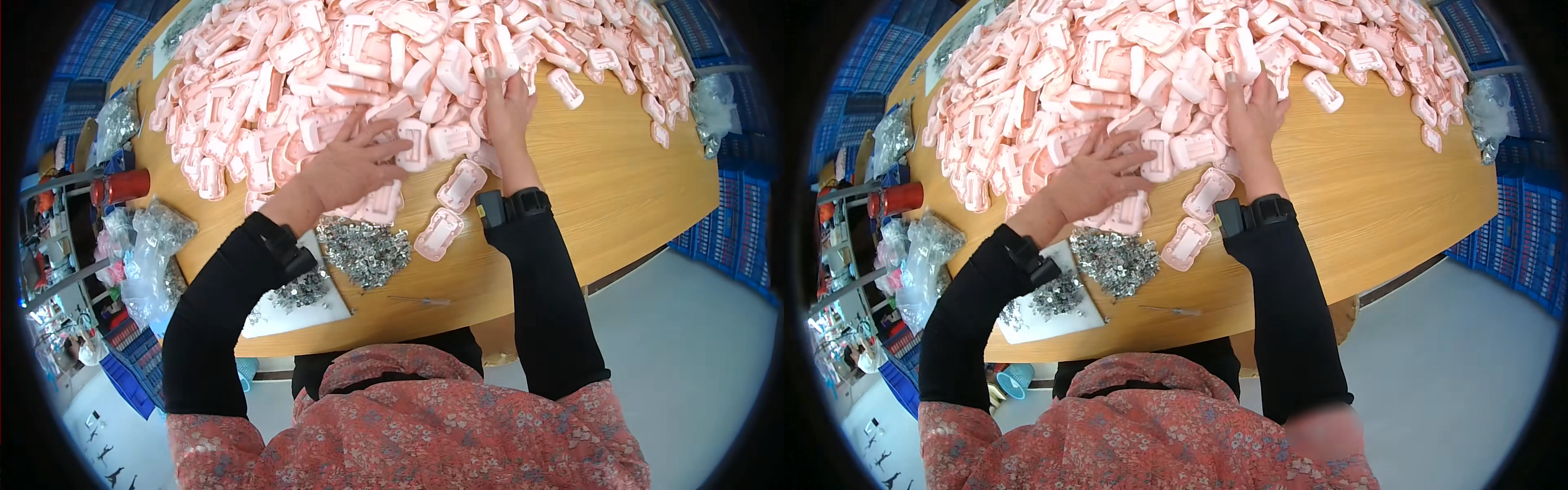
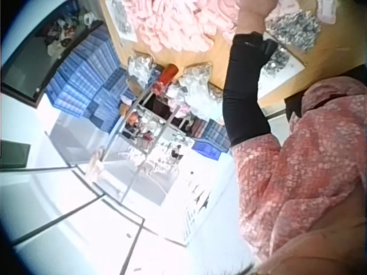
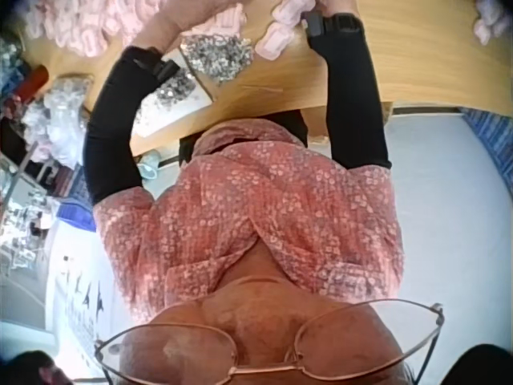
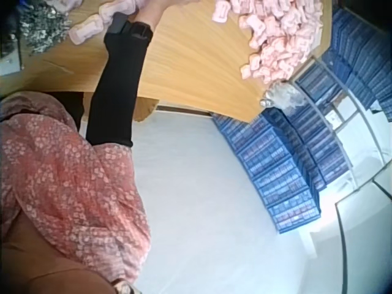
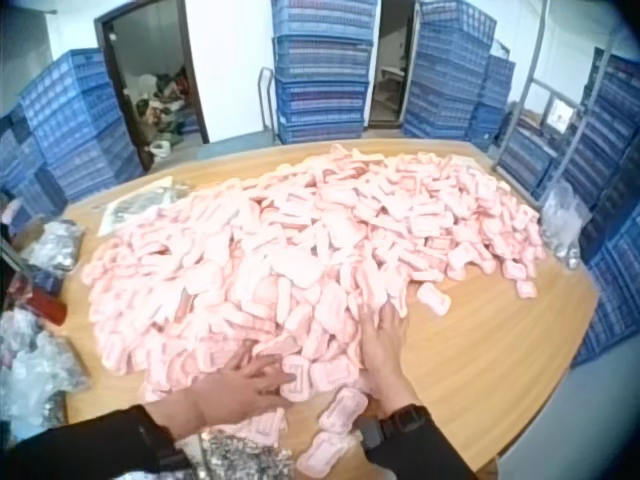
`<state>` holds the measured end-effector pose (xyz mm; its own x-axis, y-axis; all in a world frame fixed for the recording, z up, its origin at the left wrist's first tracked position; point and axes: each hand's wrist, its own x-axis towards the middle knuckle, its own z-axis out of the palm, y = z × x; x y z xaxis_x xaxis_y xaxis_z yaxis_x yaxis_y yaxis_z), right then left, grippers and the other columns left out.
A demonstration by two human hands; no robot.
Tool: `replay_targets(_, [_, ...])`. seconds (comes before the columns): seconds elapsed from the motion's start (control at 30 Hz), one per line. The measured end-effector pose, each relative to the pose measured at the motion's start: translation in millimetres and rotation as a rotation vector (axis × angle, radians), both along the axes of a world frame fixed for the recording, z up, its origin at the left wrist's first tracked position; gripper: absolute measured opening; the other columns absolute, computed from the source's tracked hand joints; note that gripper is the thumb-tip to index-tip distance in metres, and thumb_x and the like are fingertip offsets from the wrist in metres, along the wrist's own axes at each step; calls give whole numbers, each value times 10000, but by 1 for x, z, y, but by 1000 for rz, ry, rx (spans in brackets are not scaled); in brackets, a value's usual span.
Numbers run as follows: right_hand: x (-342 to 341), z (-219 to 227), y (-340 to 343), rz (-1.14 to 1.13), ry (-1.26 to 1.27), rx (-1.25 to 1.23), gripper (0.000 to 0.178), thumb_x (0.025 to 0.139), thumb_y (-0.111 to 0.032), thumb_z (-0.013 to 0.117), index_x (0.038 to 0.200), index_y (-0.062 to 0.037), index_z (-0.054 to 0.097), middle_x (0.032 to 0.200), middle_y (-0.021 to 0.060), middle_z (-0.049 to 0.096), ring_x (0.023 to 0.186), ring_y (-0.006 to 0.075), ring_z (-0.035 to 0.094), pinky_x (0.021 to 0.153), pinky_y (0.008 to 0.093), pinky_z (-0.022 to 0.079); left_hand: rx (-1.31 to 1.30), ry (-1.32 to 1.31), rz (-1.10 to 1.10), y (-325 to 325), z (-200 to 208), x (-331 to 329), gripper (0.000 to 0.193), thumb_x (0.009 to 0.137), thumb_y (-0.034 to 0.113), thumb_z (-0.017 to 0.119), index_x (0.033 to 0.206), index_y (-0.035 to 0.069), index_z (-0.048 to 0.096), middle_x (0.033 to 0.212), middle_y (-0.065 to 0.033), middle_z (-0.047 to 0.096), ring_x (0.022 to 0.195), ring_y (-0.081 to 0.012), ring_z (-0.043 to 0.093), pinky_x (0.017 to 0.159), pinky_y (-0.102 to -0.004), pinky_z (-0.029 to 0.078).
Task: The person uses a small metal tool to insert metal fasteners into pink plastic components. They handle the parts one by one, inserting the fasteners into specific slots and then placing the finished items onto a growing pile on the table. The person also briefly organizes the pile of completed parts.
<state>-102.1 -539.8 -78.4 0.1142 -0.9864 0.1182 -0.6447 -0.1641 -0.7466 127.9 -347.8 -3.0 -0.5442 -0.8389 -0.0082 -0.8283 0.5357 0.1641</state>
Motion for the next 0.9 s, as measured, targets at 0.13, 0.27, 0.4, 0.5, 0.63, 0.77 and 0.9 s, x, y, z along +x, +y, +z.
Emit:
replay_targets(0.13, [13,6,8,134,13,12,677,906,-593,580,1403,-138,510,1420,171,504,1418,391,324,1159,561,185,13,-29,41,0,12,32,278,804,206,708,1075,267,708,1479,29,481,1437,-256,338,1232,-570,170])
replay_targets(0.27, [-11,18,35,161,-112,-44,637,899,-539,626,1374,-125,529,1462,176,467,1416,411,330,1144,583,209,11,-65,97,9,20,61,313,776,176,738,1081,233,701,1461,-7,500,1426,-250,354,1215,-531,226])
replay_targets(0.4, [-61,53,130,320,242,-294,648,884,-448,693,1416,-124,513,1544,185,375,1446,429,292,1140,653,181,-61,-50,196,30,25,77,372,786,143,725,1149,207,674,1423,-34,513,1406,-272,371,1191,-519,267])
replay_targets(0.5, [-67,76,213,569,556,-146,673,879,-485,687,1442,-166,505,1566,171,350,1480,429,226,1157,659,142,-130,-4,237,48,25,83,429,793,114,714,1207,207,650,1405,-48,516,1391,-293,381,1179,-516,286])
replay_targets(0.63, [-68,56,238,619,709,-39,652,908,-499,638,1475,-220,475,1604,147,297,1501,415,179,1171,659,110,-210,6,279,73,33,84,477,799,80,701,1257,189,625,1387,-80,519,1376,-329,388,1157,-513,314])
replay_targets(0.77, [-44,43,204,482,754,-60,667,939,-511,578,1521,-238,400,1619,140,271,1505,402,177,1183,646,105,-206,162,436,110,40,97,507,793,60,687,1281,175,609,1404,-114,504,1357,-373,400,1145,-527,319])
replay_targets(0.9, [-9,16,170,315,666,-95,647,941,-497,568,1491,-187,426,1603,185,282,1489,394,222,1191,590,152,-193,203,539,151,49,106,491,806,35,677,1282,128,605,1395,-132,517,1344,-399,400,1121,-498,354])
